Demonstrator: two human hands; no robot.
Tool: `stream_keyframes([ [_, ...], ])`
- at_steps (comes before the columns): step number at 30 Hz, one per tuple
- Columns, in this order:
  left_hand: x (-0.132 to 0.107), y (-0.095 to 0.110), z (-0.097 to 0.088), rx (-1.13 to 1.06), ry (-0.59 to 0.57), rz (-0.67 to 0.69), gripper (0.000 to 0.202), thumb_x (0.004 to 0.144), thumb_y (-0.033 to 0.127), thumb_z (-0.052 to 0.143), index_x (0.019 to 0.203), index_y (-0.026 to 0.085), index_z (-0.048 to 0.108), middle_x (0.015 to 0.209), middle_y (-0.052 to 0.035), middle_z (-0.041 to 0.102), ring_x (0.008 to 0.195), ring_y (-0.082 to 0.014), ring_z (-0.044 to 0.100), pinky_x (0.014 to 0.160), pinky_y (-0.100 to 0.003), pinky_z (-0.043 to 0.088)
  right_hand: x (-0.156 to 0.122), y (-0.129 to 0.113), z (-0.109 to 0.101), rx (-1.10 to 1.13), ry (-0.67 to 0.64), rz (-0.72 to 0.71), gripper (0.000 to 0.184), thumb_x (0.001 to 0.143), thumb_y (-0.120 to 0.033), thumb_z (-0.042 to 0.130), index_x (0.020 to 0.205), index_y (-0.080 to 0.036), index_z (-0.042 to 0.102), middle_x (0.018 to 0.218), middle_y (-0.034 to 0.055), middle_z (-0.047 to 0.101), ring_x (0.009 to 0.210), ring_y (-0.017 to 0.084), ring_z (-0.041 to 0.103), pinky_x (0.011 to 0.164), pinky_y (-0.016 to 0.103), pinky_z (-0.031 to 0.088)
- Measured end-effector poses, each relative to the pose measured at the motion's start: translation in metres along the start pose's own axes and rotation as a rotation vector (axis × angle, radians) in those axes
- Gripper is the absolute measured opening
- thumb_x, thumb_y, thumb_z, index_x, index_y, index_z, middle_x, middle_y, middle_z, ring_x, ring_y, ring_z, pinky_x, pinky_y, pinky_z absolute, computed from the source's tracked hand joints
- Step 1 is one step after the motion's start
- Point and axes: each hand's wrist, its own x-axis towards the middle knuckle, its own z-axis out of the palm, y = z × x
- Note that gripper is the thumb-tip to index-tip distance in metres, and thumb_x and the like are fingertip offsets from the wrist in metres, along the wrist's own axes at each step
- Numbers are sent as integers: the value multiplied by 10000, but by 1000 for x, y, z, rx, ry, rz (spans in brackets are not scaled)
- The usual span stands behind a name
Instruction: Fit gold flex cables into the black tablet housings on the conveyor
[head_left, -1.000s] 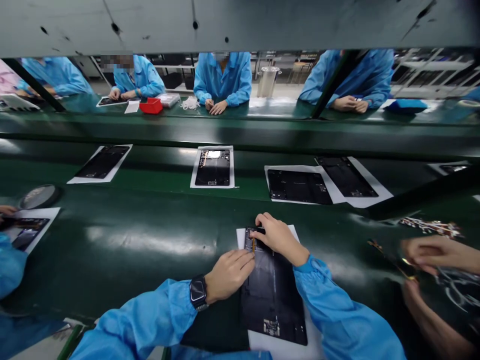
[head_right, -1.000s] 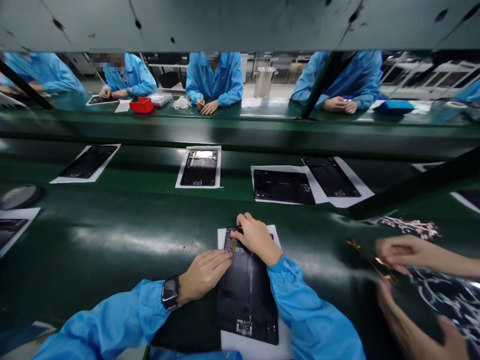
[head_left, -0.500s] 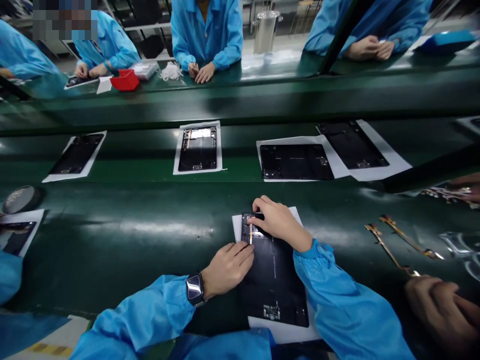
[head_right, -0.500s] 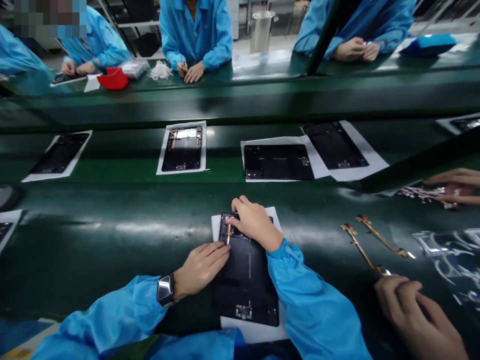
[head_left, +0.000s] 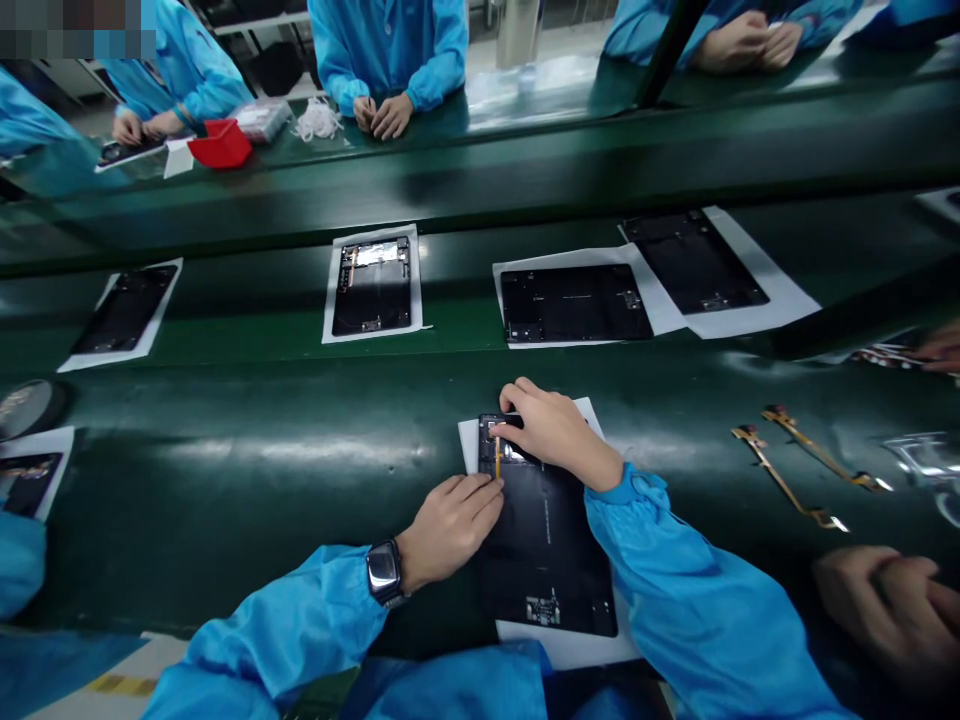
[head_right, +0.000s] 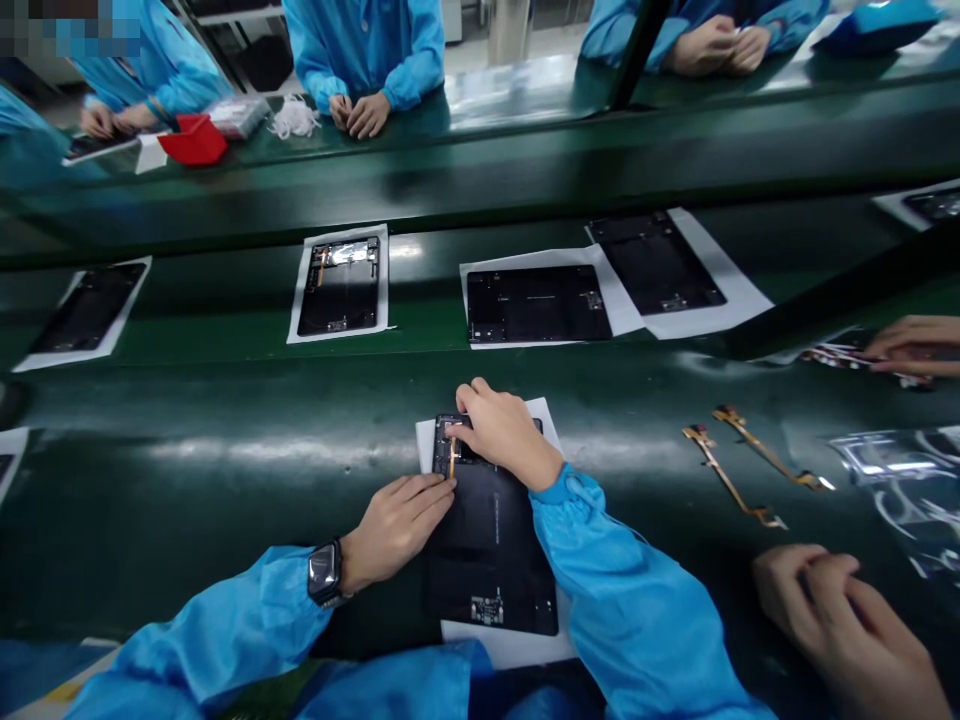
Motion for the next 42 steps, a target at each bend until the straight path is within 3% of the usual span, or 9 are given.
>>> stream_keyframes([
  [4,0,1,-1,-18,-31,-3,197,977,124,464,1041,103,649,1161,-93,692,1056,-220,637,819,-344,547,0,0,0,3,7,4,283,844,-429,700,940,-214,543,935,1,575,622,141,549,549,282,244],
  [9,2,-1,-4,-83,-18,-52,247,963,296,549,1090,104,639,1166,-100,685,1095,-235,621,871,-359,548,-1,-4,-5,29,40,25,222,881,-393,659,935,-202,561,921,14,571,657,155,563,581,287,328],
  [13,1,-3,-1,-45,-51,-68,292,971,301,516,1151,96,621,1281,-120,624,1200,-276,562,943,-402,525,-8,-3,-22,192,96,12,105,958,-185,477,969,-184,582,969,45,567,792,163,591,726,287,432],
  [17,-1,-1,2,-13,-121,-79,299,971,272,492,1182,93,606,1326,-125,592,1234,-288,533,945,-412,520,-23,-1,-40,363,1,-50,303,914,-44,379,1027,-180,626,1009,63,612,896,167,613,807,280,458],
  [21,-2,-1,-3,-52,-153,-72,303,941,256,525,1181,85,597,1351,-127,567,1269,-292,502,998,-415,500,-44,3,-46,412,-80,29,224,913,-125,473,964,-205,677,984,52,695,907,197,643,798,302,466],
  [25,-3,-4,-11,-139,-160,-69,276,927,253,538,1158,113,599,1343,-130,565,1320,-300,461,1045,-435,477,-69,9,-42,504,-136,123,83,908,-257,566,867,-226,631,790,2,707,732,179,656,683,280,462],
  [30,-11,-9,-14,-317,-109,-96,252,934,258,532,1152,145,590,1360,-127,551,1361,-270,426,1098,-435,439,-97,0,-35,438,-58,191,163,944,-378,522,868,-234,536,605,-41,581,550,160,558,547,272,389],
  [35,-16,-14,-14,-443,-19,-174,244,922,237,550,1149,148,556,1362,-134,546,1333,-235,464,1105,-417,438,-111,-26,-26,522,-77,147,152,990,-302,432,1078,-238,538,822,5,652,723,171,635,644,275,465],
  [42,-16,-16,-16,-463,-61,-210,374,912,232,562,1269,143,494,1387,-150,508,1366,-255,416,1130,-456,406,-107,-49,-3,347,-43,7,154,979,-238,453,1074,-223,574,952,57,681,785,208,665,673,316,508],
])
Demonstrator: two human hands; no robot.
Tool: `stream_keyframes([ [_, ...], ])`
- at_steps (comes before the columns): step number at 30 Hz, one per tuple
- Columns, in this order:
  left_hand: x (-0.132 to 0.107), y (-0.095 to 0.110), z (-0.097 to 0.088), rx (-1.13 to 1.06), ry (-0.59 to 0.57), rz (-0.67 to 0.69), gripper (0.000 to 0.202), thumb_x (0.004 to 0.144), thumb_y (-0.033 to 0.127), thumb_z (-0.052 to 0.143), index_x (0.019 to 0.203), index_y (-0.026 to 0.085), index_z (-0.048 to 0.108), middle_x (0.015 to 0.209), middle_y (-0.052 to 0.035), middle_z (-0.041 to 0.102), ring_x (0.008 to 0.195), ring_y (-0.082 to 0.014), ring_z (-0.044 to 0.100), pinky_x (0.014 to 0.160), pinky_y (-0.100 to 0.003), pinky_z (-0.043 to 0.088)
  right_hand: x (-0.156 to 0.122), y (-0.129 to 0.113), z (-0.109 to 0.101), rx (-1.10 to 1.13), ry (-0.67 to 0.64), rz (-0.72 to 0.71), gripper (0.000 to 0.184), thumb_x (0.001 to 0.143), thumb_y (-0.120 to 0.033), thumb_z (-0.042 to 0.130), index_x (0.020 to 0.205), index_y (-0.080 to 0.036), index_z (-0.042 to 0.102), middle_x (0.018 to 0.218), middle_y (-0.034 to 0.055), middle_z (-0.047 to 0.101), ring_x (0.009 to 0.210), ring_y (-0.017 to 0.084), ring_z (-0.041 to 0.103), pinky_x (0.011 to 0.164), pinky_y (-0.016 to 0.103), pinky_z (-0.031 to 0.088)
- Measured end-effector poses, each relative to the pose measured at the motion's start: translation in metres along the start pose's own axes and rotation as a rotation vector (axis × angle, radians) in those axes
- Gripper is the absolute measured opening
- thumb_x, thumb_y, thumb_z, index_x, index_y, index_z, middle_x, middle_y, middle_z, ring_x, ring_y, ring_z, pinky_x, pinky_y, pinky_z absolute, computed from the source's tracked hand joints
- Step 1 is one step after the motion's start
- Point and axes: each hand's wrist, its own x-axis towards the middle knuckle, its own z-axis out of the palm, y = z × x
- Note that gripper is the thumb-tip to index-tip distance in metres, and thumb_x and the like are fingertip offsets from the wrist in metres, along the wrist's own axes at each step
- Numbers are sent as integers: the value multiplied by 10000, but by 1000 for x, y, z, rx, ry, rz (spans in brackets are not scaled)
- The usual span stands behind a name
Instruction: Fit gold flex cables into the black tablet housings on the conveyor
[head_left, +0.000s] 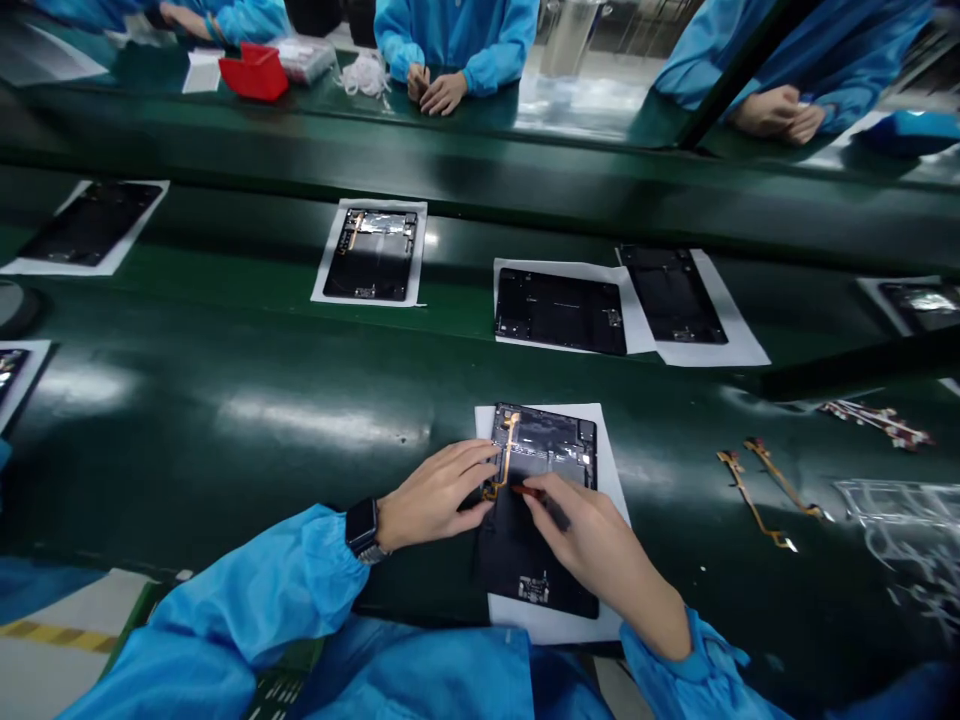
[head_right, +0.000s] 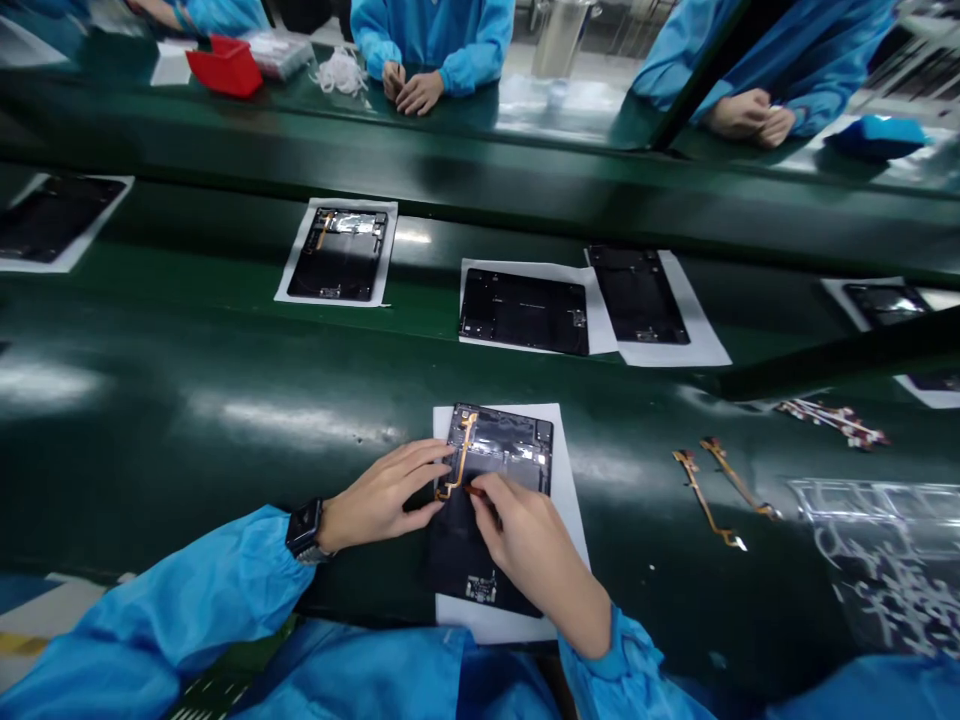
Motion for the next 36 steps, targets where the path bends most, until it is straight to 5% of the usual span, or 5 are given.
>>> stream_keyframes([
  [15,-2,-9,5,-38,-6,11,403,920,179,551,1315,165,474,1418,-131,473,1381,-261,392,1139,-480,390,28,-41,6,-401,-109,-84,140,944,-126,457,922,-176,585,868,55,673,702,180,634,602,275,433],
  [25,-1,-5,-5,-17,-39,-20,575,905,295,622,1398,147,368,1459,-166,425,1417,-283,332,1161,-478,356,5,-12,14,38,144,-18,154,956,-195,502,1047,-226,622,975,53,727,833,195,702,735,294,545],
  [36,-1,-7,-5,-13,-59,-27,630,897,330,652,1407,138,336,1468,-179,413,1422,-292,328,1163,-468,347,3,-11,24,-26,108,-59,178,981,-232,491,1110,-207,612,1005,72,727,851,209,709,749,322,576],
])
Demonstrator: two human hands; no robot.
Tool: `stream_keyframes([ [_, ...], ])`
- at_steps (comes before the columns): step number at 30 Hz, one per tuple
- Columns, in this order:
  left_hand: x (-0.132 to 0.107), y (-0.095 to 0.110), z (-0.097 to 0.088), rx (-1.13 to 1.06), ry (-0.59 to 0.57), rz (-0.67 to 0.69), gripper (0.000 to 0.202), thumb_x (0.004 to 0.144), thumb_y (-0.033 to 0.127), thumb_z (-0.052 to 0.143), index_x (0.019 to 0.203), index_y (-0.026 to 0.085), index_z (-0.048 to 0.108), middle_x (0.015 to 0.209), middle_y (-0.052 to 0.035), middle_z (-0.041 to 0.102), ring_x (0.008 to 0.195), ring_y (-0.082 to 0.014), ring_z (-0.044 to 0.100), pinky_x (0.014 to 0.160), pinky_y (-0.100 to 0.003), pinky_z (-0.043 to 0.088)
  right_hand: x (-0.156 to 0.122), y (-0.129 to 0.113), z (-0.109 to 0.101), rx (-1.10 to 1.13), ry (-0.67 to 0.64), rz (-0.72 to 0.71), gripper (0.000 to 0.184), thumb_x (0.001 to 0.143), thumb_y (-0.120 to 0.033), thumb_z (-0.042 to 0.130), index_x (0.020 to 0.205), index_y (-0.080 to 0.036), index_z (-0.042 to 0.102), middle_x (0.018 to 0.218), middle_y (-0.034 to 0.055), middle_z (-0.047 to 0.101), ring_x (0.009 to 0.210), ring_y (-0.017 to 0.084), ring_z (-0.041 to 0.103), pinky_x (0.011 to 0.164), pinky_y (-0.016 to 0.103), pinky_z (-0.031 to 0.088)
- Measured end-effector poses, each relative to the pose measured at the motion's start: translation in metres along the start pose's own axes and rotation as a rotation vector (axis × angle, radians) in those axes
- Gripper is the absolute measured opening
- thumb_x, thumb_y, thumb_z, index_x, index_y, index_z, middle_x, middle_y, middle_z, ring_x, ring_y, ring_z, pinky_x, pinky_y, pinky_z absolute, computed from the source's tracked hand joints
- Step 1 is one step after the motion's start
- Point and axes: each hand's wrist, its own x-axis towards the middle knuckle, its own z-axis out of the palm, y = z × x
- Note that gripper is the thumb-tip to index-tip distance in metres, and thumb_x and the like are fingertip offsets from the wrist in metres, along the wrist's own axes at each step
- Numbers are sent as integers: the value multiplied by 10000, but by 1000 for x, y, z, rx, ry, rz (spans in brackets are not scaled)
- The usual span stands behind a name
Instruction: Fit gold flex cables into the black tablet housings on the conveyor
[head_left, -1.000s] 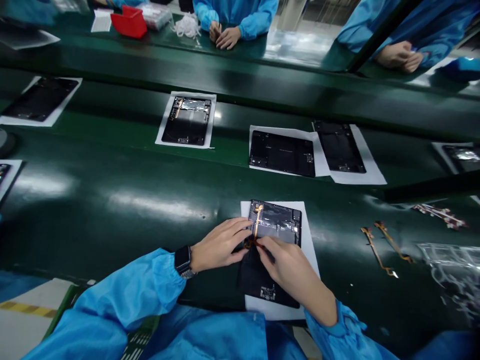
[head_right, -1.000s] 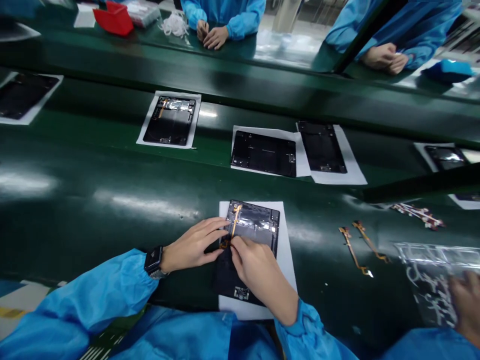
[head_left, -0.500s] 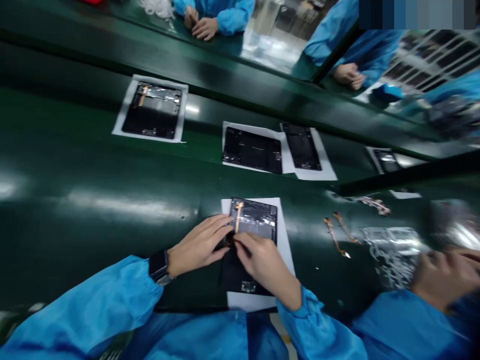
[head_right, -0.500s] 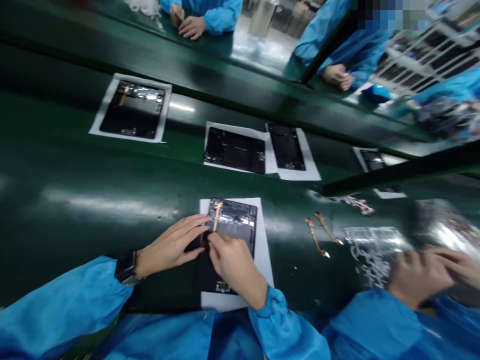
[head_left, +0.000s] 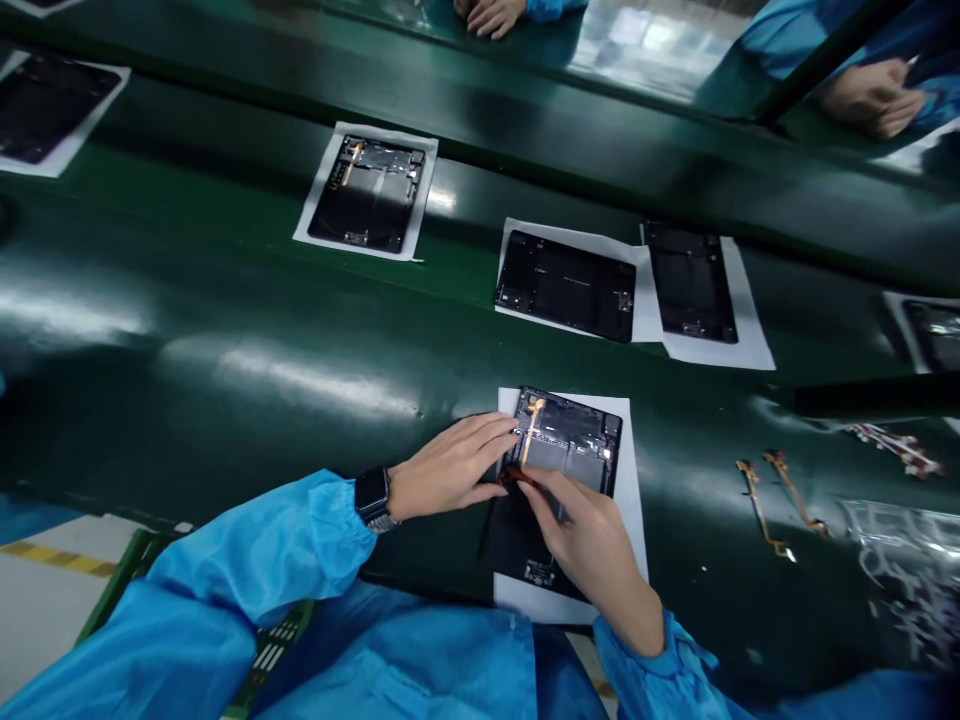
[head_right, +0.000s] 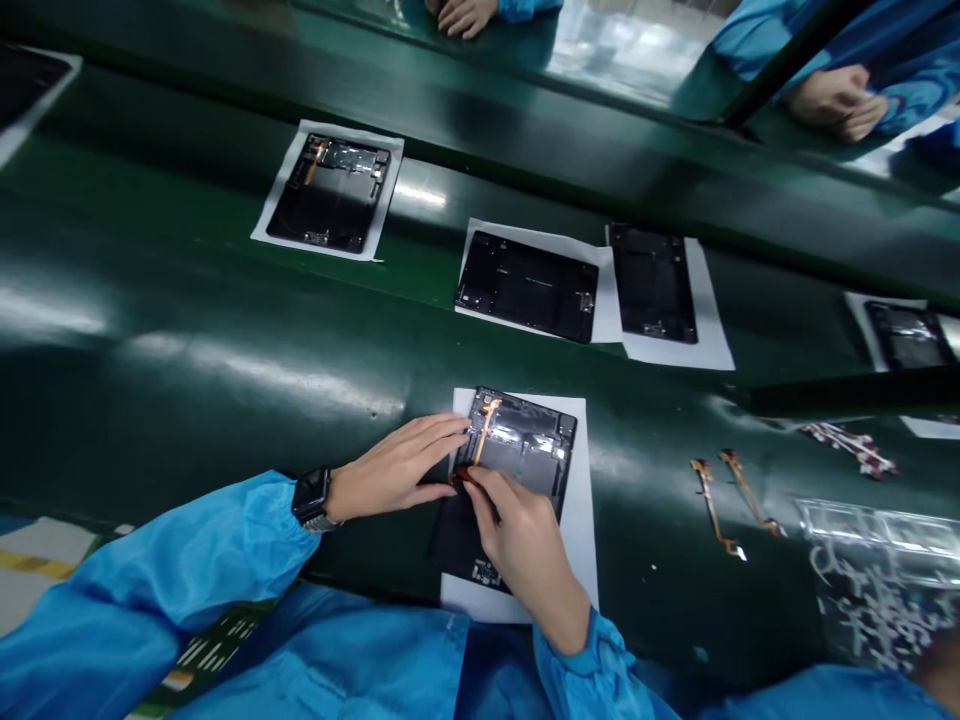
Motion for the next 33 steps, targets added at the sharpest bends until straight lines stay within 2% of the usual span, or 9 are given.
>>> stream_keyframes([
  [6,0,0,1,-25,28,-6,603,901,324,647,1397,161,346,1462,-182,429,1418,-286,343,1144,-480,370,0,-4,3,-71,-7,-20,202,994,-231,456,1102,-198,623,983,80,734,799,201,709,714,310,572],
  [14,0,-1,3,-25,14,-10,603,902,322,645,1397,151,345,1460,-178,422,1414,-292,343,1154,-478,354,14,-11,3,-141,-37,0,217,992,-237,432,1034,-190,640,979,86,742,794,214,714,678,304,556],
  [22,-1,-1,2,-21,25,-1,642,874,345,684,1384,135,355,1464,-178,418,1408,-287,347,1155,-456,352,3,-9,-7,-119,23,46,178,972,-256,492,1034,-192,646,917,66,745,758,209,715,642,295,545],
  [28,0,-2,2,-16,30,5,640,873,325,685,1382,115,358,1446,-186,434,1403,-286,354,1159,-441,346,8,-17,6,-199,8,81,193,972,-240,467,988,-175,648,831,65,731,690,219,701,593,294,498],
  [33,-2,-2,4,-44,42,-8,646,874,313,683,1402,145,350,1439,-176,448,1401,-283,365,1152,-451,347,7,-22,16,-147,44,111,213,971,-240,454,1005,-169,652,873,81,728,744,222,700,625,291,497],
])
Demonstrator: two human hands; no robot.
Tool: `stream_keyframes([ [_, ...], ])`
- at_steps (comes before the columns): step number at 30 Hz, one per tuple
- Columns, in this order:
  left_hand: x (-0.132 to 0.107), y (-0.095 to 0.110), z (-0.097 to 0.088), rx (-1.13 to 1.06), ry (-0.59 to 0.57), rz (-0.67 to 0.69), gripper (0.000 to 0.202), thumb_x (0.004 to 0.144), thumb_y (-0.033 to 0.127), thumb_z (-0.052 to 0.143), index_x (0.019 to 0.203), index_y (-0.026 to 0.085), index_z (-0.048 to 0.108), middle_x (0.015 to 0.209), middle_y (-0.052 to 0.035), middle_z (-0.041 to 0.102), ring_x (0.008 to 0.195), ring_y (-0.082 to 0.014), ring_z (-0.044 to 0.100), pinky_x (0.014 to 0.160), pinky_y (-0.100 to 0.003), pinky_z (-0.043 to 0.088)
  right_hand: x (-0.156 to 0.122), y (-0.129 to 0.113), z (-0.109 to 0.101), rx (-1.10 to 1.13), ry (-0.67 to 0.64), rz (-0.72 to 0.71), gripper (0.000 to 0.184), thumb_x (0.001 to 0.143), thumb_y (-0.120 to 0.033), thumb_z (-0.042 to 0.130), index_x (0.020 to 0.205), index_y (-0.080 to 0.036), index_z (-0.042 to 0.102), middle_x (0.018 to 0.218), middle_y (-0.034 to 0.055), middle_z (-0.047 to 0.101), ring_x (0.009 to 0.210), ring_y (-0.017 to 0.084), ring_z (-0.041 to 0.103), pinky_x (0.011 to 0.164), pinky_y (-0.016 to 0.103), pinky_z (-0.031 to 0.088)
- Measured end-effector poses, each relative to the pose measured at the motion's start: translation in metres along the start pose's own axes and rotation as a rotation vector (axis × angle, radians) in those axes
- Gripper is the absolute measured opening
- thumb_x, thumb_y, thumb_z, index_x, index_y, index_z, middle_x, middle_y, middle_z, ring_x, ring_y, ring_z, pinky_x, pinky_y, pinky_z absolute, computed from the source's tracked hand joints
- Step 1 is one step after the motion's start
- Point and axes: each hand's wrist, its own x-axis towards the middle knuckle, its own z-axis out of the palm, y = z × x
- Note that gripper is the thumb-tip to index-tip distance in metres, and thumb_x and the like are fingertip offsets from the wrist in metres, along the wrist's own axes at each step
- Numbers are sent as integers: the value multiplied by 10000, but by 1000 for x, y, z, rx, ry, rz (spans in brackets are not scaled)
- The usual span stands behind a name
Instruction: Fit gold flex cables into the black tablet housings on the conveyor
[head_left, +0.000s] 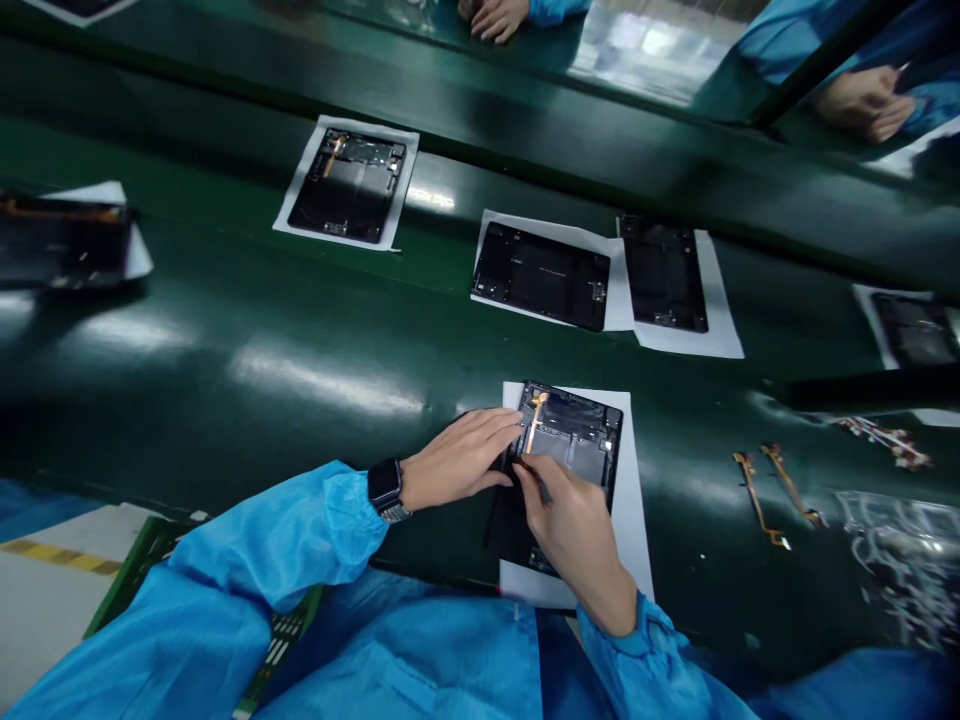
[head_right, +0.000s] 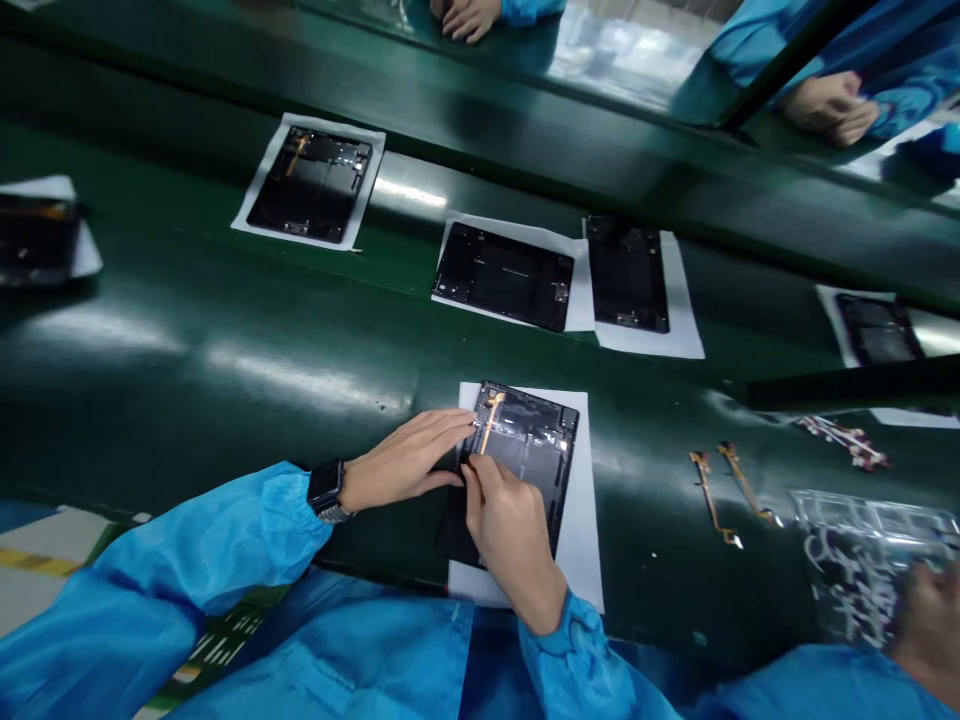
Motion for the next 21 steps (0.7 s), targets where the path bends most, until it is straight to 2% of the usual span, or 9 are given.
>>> stream_keyframes([
  [3,-2,2,-1,-59,16,-2,675,863,362,695,1416,177,356,1427,-161,468,1385,-284,389,1135,-464,366,-1,9,-2,174,43,70,190,942,-281,515,1009,-194,670,909,72,732,793,230,700,702,316,521],
  [5,1,-1,-6,-99,72,-22,620,869,387,685,1390,189,412,1377,-141,521,1338,-268,444,1112,-445,395,-1,20,-6,440,99,174,169,910,-314,570,994,-209,672,935,64,728,850,232,696,779,340,534],
  [7,13,-14,-18,-95,202,-103,456,905,363,639,1307,190,509,1305,-119,578,1268,-245,505,1086,-419,418,2,32,-10,786,187,306,158,879,-349,607,944,-215,659,889,47,708,826,218,684,764,344,549],
  [10,55,-52,-52,9,378,-467,286,920,305,598,1174,175,607,1245,-101,619,1210,-225,549,1070,-369,416,5,49,-18,1200,285,460,178,833,-391,639,858,-215,625,729,-3,608,626,163,602,573,295,523],
  [11,74,-67,-66,40,383,-672,290,904,312,621,1163,180,618,1239,-89,628,1204,-218,556,1058,-337,420,5,54,-20,1270,279,489,193,815,-403,654,845,-215,619,692,-18,569,575,145,558,515,274,486],
  [12,94,-83,-81,57,388,-775,302,889,322,640,1136,149,631,1211,-115,640,1168,-238,583,1018,-337,445,5,60,-22,1300,256,509,212,797,-414,669,841,-213,615,662,-29,535,537,132,515,470,255,439],
  [14,131,-110,-107,62,371,-901,296,853,349,689,999,93,665,1062,-145,685,1041,-269,646,899,-337,501,4,75,-25,1240,212,527,266,764,-451,693,842,-210,612,615,-45,483,493,116,448,428,233,346],
  [16,158,-129,-126,45,336,-1016,292,857,352,695,943,75,659,960,-125,689,919,-242,672,808,-337,531,2,95,-28,1053,240,494,323,740,-501,690,839,-204,610,589,-48,466,497,121,432,456,242,328],
  [21,178,-146,-137,-14,305,-1162,310,944,342,598,1165,126,588,1124,-86,617,963,-192,633,823,-373,556,13,146,-32,361,360,372,375,777,-478,582,1011,-187,617,720,4,529,685,202,541,656,322,419],
])
